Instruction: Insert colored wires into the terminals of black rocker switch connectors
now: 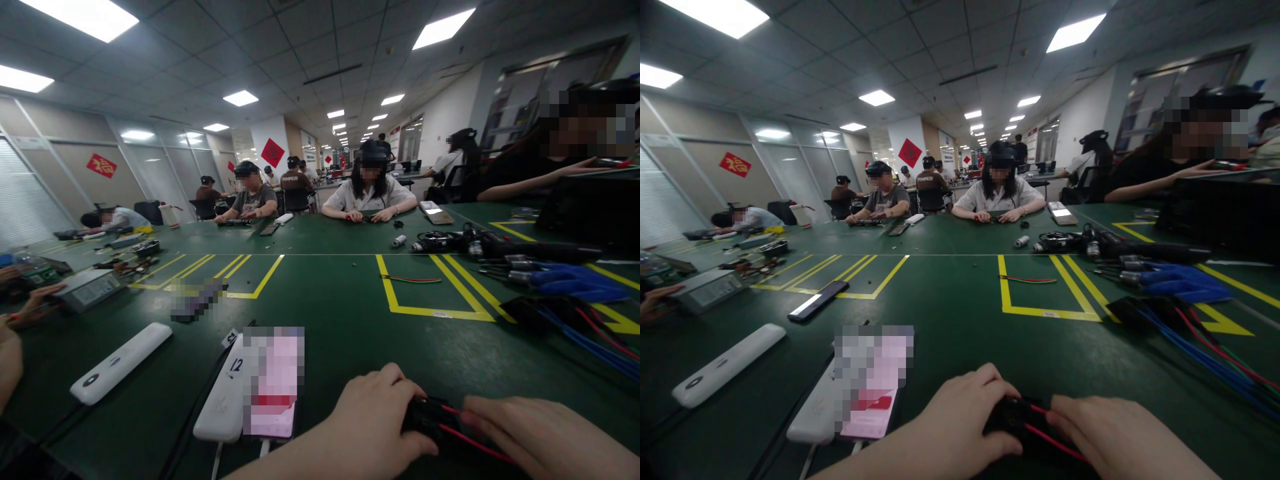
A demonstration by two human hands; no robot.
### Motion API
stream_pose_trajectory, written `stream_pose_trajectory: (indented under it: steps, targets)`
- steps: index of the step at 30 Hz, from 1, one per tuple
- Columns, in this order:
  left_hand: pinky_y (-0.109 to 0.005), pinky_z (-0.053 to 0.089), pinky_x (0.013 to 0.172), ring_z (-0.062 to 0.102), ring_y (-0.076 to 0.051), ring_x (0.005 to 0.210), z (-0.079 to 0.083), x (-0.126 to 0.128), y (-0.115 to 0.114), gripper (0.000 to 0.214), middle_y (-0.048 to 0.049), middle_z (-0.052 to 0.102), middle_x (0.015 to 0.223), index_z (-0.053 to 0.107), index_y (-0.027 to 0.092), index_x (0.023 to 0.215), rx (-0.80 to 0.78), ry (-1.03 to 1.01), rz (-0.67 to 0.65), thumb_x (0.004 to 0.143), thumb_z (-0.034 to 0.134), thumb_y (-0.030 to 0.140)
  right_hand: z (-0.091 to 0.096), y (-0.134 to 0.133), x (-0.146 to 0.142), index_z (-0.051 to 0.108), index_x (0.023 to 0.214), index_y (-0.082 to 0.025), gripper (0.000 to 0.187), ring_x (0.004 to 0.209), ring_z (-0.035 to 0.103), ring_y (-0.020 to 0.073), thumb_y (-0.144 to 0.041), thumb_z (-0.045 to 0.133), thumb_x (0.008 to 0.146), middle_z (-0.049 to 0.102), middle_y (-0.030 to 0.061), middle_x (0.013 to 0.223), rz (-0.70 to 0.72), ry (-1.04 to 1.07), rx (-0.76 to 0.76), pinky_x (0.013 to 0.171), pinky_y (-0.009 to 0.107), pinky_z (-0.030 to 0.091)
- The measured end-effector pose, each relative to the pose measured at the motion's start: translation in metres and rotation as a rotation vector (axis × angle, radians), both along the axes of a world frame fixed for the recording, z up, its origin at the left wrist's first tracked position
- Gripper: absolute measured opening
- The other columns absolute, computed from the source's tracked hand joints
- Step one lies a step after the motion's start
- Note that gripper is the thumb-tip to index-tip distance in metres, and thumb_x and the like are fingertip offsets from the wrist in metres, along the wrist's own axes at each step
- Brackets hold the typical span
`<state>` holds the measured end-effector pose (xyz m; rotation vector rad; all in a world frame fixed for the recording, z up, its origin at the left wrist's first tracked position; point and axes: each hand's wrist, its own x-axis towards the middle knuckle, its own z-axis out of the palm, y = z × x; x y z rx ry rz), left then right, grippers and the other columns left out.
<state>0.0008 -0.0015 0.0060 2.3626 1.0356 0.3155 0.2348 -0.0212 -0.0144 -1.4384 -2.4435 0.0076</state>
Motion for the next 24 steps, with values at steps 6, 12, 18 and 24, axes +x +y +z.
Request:
stream_pose_trajectory:
  steps: [6, 12, 18, 24]
  targets:
    - [-0.037, 0.049, 0.083, 0.061, -0.024, 0.096, 0.003, -0.003, 0.001, 0.045, -0.0022, 0.058, 0.113, 0.058, 0.026, 0.119, -0.044, 0.012, -0.008, 0.081, 0.069, 0.049, 0.020, 0.000, -0.001, 0.067, 0.076, -0.029, 0.024, 0.047, 0.067, 0.0191, -0.017, 0.048, 0.084, 0.071, -0.0008, 0.062, 0.134, 0.009, 0.037, 0.042, 0.026, 0.049]
    - [-0.037, 0.048, 0.082, 0.061, -0.025, 0.097, 0.006, -0.005, -0.001, 0.045, -0.0016, 0.059, 0.114, 0.059, 0.027, 0.117, -0.105, 0.006, -0.009, 0.078, 0.072, 0.047, 0.023, -0.002, -0.005, 0.066, 0.072, -0.028, 0.023, 0.049, 0.067, 0.0203, -0.014, 0.050, 0.081, 0.069, -0.0009, 0.059, 0.091, -0.025, -0.080, 0.041, 0.027, 0.045]
    - [-0.034, 0.047, 0.083, 0.060, -0.022, 0.098, 0.006, -0.007, -0.001, 0.043, 0.0005, 0.058, 0.116, 0.059, 0.028, 0.117, -0.120, -0.028, -0.003, 0.077, 0.074, 0.039, 0.028, -0.007, -0.011, 0.065, 0.072, -0.026, 0.027, 0.052, 0.067, 0.0188, -0.014, 0.047, 0.087, 0.069, -0.0007, 0.061, -0.031, -0.114, -0.265, 0.044, 0.025, 0.039]
    - [-0.031, 0.045, 0.079, 0.059, -0.021, 0.095, 0.008, -0.007, -0.001, 0.042, 0.0005, 0.057, 0.116, 0.060, 0.028, 0.115, -0.142, 0.015, 0.015, 0.077, 0.074, 0.037, 0.036, -0.012, -0.016, 0.060, 0.070, -0.024, 0.024, 0.046, 0.062, 0.0168, -0.017, 0.047, 0.089, 0.064, -0.0009, 0.056, 0.050, -0.131, -0.025, 0.045, 0.027, 0.034]
